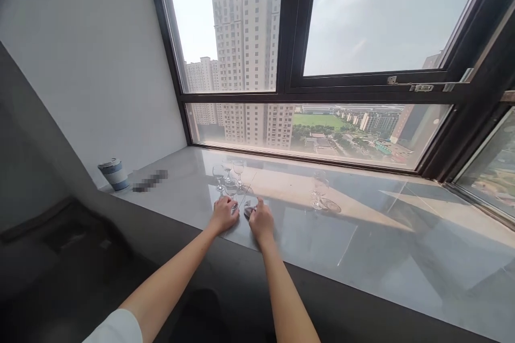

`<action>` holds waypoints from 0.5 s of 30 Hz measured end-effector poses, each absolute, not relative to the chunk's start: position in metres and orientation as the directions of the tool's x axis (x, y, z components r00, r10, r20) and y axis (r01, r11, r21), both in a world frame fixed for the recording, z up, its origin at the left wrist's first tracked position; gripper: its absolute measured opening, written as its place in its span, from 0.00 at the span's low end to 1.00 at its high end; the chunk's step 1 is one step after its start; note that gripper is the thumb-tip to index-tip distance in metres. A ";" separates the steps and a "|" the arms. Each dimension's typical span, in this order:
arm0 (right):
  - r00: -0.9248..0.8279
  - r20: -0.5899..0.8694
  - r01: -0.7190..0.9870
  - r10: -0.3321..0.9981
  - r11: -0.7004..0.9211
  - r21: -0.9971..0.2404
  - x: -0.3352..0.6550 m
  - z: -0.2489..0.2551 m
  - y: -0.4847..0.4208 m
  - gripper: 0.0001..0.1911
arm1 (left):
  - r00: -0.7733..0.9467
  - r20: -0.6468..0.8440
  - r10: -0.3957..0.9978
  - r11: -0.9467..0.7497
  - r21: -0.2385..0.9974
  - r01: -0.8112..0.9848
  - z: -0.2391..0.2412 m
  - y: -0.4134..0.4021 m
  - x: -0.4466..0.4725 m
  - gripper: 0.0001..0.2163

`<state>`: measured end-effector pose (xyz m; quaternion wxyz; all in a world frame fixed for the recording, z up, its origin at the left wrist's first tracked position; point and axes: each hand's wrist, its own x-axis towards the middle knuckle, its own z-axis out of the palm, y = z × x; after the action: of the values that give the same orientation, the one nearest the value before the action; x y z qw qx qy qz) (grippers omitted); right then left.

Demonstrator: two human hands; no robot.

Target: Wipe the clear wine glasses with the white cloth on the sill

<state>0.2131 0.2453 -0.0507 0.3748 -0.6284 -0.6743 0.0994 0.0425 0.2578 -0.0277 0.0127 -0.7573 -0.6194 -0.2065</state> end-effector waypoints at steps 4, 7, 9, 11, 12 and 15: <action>0.059 0.387 0.778 0.920 0.200 -0.595 0.213 -0.052 0.244 0.26 | 0.151 0.340 0.928 -0.242 0.244 0.939 -0.031 0.258 0.041 0.14; 0.059 0.412 0.779 0.909 0.216 -0.589 0.215 -0.056 0.246 0.26 | 0.165 0.354 0.920 -0.259 0.239 0.936 -0.034 0.258 0.040 0.14; 0.058 0.418 0.781 0.906 0.220 -0.585 0.215 -0.061 0.249 0.26 | 0.170 0.355 0.919 -0.264 0.234 0.936 -0.036 0.259 0.039 0.15; 0.065 0.420 0.787 0.905 0.212 -0.580 0.214 -0.065 0.251 0.25 | 0.180 0.352 0.919 -0.270 0.225 0.936 -0.038 0.261 0.038 0.15; 0.067 0.417 0.790 0.906 0.207 -0.576 0.214 -0.065 0.250 0.25 | 0.179 0.345 0.921 -0.266 0.222 0.938 -0.039 0.261 0.038 0.15; 0.070 0.404 0.802 0.912 0.189 -0.567 0.214 -0.058 0.245 0.25 | 0.166 0.337 0.927 -0.248 0.216 0.944 -0.035 0.259 0.039 0.15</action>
<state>0.2137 0.2451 -0.0583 0.3680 -0.6322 -0.6776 0.0748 0.0391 0.2591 -0.0355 0.0215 -0.7633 -0.6129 -0.2033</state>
